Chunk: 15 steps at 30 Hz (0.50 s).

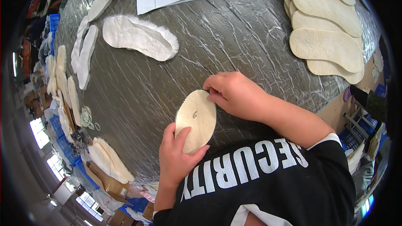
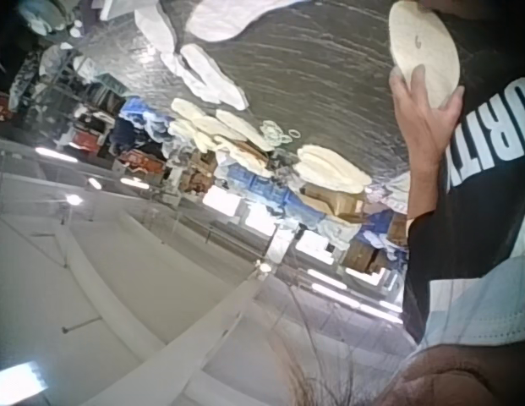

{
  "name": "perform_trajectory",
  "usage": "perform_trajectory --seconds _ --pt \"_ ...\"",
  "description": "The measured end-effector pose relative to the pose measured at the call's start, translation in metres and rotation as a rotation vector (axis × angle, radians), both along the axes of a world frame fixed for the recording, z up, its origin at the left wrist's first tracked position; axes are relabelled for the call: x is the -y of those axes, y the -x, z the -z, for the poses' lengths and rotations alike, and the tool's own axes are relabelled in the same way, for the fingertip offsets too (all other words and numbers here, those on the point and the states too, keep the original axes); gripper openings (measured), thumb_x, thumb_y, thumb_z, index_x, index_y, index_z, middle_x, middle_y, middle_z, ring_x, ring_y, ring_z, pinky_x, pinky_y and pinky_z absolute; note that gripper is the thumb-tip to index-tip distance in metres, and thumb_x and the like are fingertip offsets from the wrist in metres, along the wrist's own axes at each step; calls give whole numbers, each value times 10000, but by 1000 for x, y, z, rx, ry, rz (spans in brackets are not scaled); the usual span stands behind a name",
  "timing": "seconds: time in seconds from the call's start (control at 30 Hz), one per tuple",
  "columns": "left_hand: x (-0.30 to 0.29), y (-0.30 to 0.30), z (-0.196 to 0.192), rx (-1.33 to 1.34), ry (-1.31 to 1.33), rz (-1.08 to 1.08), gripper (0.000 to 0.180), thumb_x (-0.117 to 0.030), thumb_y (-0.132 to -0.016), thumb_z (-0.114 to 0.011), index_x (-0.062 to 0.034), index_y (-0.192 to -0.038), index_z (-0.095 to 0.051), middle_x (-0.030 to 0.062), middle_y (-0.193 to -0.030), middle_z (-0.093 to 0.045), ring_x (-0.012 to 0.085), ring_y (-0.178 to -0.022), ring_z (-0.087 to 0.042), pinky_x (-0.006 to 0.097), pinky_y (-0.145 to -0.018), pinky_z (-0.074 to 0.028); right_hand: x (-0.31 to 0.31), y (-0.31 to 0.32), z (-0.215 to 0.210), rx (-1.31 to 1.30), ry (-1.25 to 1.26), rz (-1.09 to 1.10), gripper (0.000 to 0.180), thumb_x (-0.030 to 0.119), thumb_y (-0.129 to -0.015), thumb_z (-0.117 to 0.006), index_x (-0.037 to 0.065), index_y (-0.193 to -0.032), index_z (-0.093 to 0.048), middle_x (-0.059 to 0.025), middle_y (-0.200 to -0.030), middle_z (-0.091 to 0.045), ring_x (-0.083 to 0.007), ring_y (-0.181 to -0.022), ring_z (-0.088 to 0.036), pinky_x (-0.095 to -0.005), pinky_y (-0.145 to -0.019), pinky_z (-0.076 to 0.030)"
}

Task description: Assembling and preparing shoe insoles by layering materials.

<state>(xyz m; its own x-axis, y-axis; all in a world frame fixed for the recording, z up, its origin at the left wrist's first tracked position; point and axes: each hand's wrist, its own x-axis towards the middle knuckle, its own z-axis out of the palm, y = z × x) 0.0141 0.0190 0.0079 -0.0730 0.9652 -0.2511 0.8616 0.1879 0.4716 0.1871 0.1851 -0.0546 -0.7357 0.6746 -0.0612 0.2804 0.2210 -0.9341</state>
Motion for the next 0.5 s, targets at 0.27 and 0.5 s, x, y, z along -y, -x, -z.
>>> perform_trajectory --seconds 0.27,0.5 --pt "-1 0 -1 20 -17 -20 561 -256 -614 -862 -29 -1063 -614 205 -1163 -536 385 -962 -607 434 -784 -529 -7 1 -7 58 244 -12 100 45 -799 -654 -16 -878 -643 -210 -790 -665 -383 -763 -659 -414 -677 -529" --pt "-2 0 -2 38 -2 -22 459 -203 -695 -787 -14 -1077 -617 234 -1179 -542 403 -980 -607 436 -816 -519 -6 0 -2 22 209 -1 75 -19 -825 -617 -50 -893 -611 -161 -693 -651 -217 -578 -675 -319 -554 -523"
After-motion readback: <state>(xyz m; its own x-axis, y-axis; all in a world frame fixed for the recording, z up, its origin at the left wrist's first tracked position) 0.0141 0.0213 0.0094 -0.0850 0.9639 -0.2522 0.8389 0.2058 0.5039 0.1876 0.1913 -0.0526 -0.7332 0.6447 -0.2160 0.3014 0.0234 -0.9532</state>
